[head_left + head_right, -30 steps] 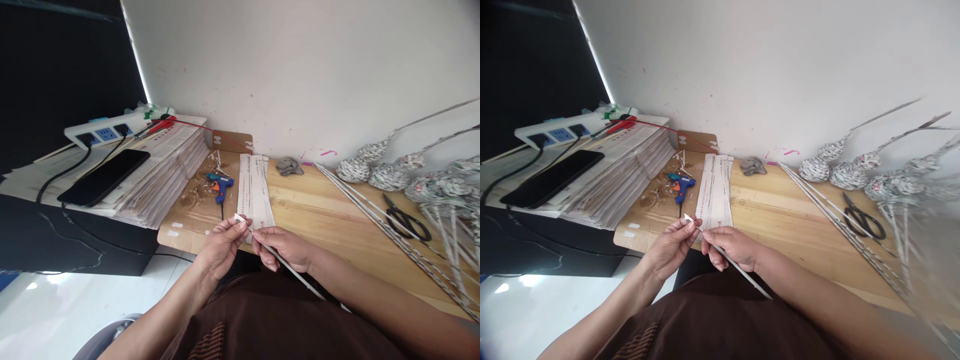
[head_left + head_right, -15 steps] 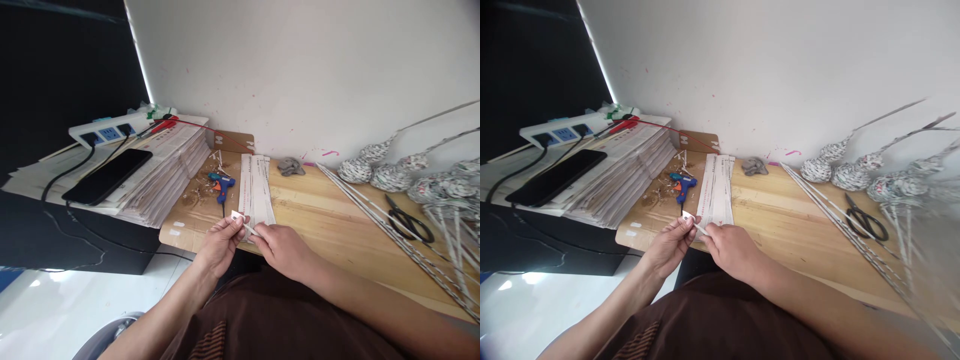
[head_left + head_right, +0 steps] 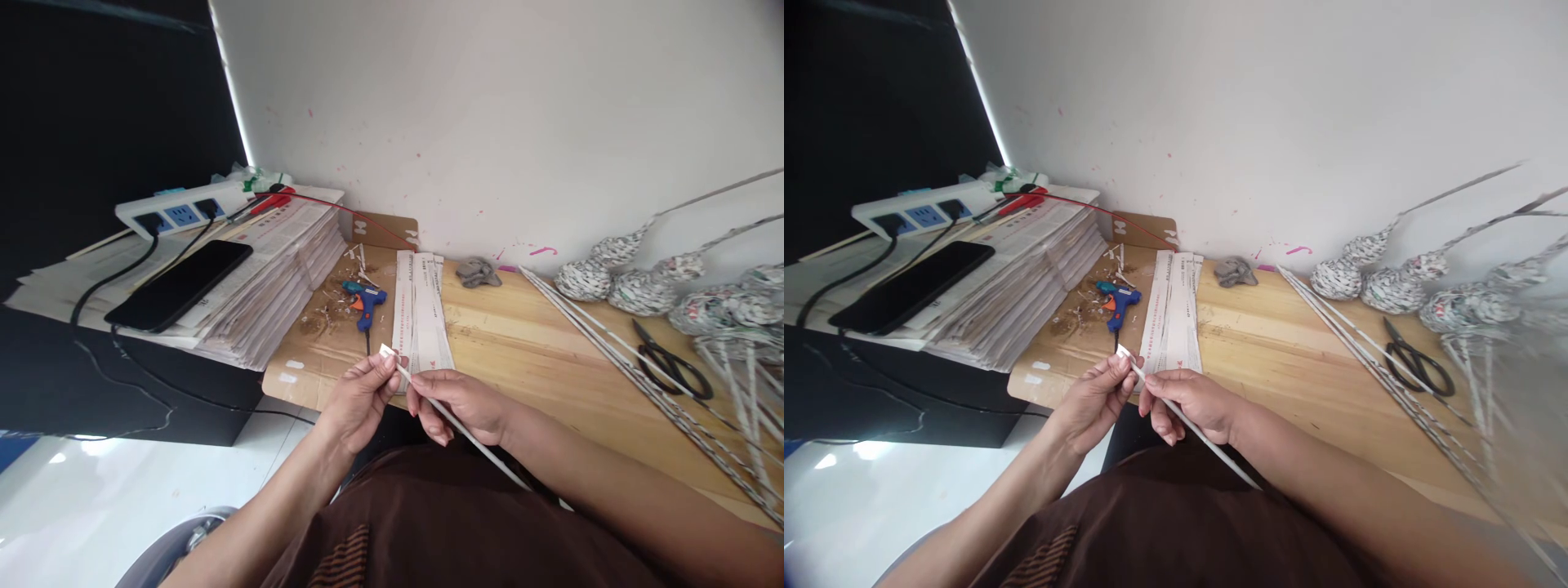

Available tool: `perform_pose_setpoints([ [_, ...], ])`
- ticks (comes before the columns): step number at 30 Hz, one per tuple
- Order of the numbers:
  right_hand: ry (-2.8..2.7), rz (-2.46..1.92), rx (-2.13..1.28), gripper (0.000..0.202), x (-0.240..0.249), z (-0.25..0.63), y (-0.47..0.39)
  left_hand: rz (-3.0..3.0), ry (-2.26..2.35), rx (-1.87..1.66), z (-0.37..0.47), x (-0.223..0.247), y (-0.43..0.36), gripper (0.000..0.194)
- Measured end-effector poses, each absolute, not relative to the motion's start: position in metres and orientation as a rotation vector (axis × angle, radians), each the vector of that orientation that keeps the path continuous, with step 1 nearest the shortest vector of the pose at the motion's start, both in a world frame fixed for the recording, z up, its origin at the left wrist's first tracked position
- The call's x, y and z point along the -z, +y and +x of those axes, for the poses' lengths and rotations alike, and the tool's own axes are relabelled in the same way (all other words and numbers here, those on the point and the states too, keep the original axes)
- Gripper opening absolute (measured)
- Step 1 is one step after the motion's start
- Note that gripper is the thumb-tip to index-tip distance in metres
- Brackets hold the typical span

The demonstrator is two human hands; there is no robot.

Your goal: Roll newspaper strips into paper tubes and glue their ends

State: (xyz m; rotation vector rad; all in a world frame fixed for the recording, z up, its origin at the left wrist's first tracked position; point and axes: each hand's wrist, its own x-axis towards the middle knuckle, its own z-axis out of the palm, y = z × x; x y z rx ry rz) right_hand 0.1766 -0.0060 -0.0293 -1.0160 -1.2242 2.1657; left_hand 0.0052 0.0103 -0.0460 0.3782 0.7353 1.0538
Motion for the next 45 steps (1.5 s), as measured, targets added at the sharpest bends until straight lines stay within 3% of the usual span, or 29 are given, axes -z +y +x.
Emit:
perform_pose_setpoints([
  [6, -1.430, -1.150, -1.873, 0.043, 0.031, 0.170, -0.005, 0.423, 0.738, -1.065, 0.002, 0.044, 0.010, 0.012],
  [12, -1.489, -1.124, -1.962, 0.056, 0.029, 0.163, 0.008, 0.424, 0.775, -1.087, -0.005, 0.039, 0.010, 0.011],
  [18, -1.798, -1.578, -1.169, 0.054, 0.025, 0.151, 0.074, 0.373, 0.831, -1.232, -0.020, 0.031, 0.011, 0.005],
  [23, -1.991, -1.836, -0.922, 0.065, 0.023, 0.117, 0.125, 0.376, 0.829, -1.312, -0.030, 0.029, 0.014, 0.007],
  [26, -2.000, -1.866, -0.771, 0.055, 0.026, 0.104, 0.137, 0.388, 0.809, -1.324, -0.035, 0.030, 0.015, 0.010],
  [34, -1.366, -1.536, -1.405, 0.022, 0.019, 0.114, 0.120, 0.395, 0.814, -1.348, -0.044, 0.027, 0.017, 0.011],
  [40, -1.174, -1.052, -1.620, 0.021, -0.007, 0.146, 0.060, 0.400, 0.804, -1.361, -0.040, 0.025, 0.020, 0.012],
  [45, -1.308, -0.927, -1.532, 0.024, -0.022, 0.169, 0.008, 0.440, 0.789, -1.329, -0.030, 0.021, 0.021, 0.015],
])
